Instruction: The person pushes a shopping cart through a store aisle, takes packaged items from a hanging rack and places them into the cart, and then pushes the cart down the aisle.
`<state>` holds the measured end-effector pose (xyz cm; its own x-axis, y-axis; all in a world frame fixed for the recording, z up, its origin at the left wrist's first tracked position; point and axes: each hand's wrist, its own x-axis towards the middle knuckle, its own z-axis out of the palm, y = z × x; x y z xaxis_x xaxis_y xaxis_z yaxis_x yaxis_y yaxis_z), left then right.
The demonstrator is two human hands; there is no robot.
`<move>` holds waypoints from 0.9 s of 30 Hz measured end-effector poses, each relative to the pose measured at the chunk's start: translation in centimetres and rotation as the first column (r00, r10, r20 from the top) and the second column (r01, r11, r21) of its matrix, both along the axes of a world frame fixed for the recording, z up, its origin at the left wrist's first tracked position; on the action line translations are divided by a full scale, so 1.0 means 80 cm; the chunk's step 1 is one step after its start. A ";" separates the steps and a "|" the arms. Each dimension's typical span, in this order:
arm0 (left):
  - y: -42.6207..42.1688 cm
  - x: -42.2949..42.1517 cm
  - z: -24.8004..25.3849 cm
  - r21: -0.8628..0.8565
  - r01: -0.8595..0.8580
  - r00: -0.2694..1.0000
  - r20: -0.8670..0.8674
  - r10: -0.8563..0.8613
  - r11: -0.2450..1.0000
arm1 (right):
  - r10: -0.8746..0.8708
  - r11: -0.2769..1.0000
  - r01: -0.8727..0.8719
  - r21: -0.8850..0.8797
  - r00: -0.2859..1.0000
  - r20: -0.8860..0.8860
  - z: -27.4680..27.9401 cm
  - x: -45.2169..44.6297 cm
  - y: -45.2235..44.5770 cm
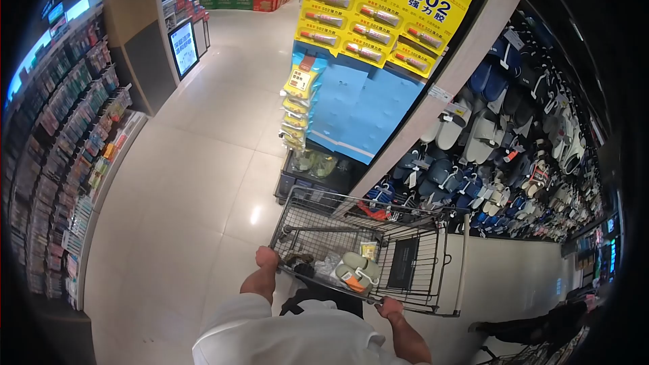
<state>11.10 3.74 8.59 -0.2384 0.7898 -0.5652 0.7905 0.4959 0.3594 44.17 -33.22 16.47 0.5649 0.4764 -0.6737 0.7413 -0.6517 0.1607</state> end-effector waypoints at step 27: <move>0.013 -0.008 -0.013 0.032 0.059 0.998 0.004 -0.059 0.998 | -0.099 0.995 0.100 0.000 0.990 -0.100 0.005 -0.047 -0.022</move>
<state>10.49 4.78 7.54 -0.1883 0.8201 -0.5404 0.8164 0.4365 0.3781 40.41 -35.00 16.88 0.5397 0.4247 -0.7269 0.6847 -0.7238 0.0855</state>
